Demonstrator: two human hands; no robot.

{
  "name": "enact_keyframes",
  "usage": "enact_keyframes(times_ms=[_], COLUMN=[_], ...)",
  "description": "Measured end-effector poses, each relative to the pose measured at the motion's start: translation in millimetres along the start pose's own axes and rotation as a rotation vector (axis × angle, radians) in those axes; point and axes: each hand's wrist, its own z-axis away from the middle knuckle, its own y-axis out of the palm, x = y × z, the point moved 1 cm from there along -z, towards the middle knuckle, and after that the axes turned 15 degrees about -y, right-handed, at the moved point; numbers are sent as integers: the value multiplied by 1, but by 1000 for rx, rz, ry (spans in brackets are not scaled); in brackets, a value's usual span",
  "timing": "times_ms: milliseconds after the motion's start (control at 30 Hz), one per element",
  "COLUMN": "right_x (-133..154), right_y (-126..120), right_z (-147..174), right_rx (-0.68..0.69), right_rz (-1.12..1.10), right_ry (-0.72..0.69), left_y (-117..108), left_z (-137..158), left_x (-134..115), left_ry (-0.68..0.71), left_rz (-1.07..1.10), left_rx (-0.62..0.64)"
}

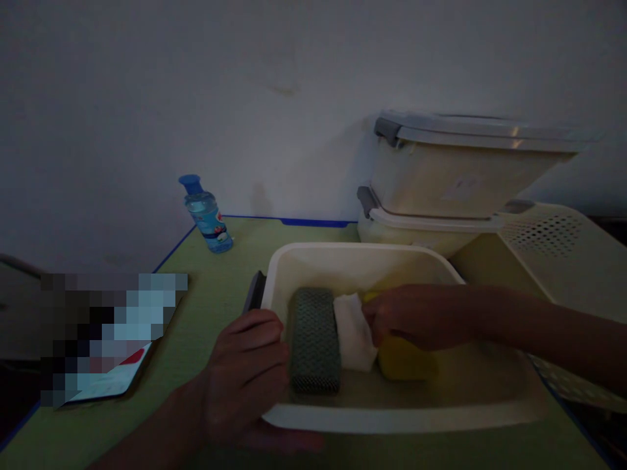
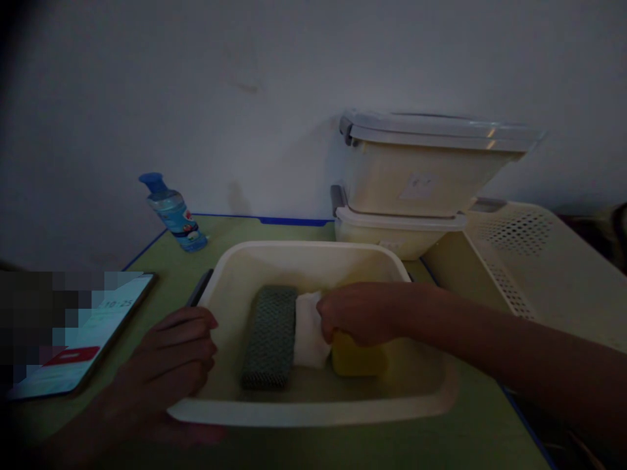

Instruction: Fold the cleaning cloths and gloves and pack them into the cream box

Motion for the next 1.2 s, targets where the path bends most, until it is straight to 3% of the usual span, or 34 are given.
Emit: enact_keyframes(times_ms=[400,600,733,1000,1200], right_x=[0,0,-2,3,5], right_y=[12,15,15,0,5], right_z=[-3,1,1,-23,-51], right_rx=[-31,-110,-134,-276,-106], right_rz=[66,-18,-70,9,93], right_ry=[-12,-62,-92,98,96], left_y=[-8,-5,-6,-4,-5], left_z=[-9,-9,-10,-10,-8], left_x=[-3,-4,-4,-4,-2], left_ry=[50,34,50,52,56], left_rz=[-46,-29,-44,-23,-38], left_rx=[87,-7,24,9,30])
